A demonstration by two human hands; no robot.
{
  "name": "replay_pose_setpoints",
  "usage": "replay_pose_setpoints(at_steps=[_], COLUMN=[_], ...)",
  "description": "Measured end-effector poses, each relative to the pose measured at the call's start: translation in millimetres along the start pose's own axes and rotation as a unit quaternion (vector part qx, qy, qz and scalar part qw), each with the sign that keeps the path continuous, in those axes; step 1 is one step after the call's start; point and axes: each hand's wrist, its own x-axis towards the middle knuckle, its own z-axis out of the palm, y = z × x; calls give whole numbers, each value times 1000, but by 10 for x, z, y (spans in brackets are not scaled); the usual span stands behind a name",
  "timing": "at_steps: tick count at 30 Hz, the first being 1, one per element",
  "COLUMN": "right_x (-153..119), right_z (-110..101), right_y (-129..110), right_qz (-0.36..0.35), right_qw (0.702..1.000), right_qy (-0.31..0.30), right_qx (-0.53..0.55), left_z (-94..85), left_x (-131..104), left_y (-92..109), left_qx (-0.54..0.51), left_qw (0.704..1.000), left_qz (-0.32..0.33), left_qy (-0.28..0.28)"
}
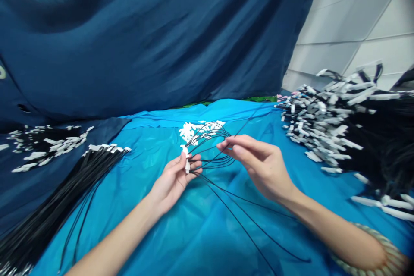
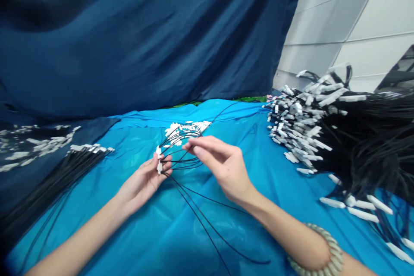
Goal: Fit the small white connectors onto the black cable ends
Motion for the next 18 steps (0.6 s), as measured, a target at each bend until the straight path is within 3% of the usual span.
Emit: replay_pose_setpoints(at_steps=[4, 6, 12, 15, 18], right_x=[115, 160, 154, 94, 24], right_z=[-115, -178, -220, -149, -56], right_y=[-41, -68, -169, -201, -166], right_qz=[56, 50, -8, -102, -190], right_qw=[983, 981, 988, 963, 930], right_qy=[147, 172, 127, 92, 0], right_qx=[92, 70, -82, -232, -314], left_z=[3, 4, 18, 22, 25], left_x=[-13, -25, -67, -79, -91], left_y=[-7, -14, -33, -40, -46], left_qx=[37, 59, 108, 131, 150], left_qw=[999, 998, 993, 990, 987], left_qz=[5, 8, 24, 30, 32], left_qy=[-11, -17, -38, -48, -54])
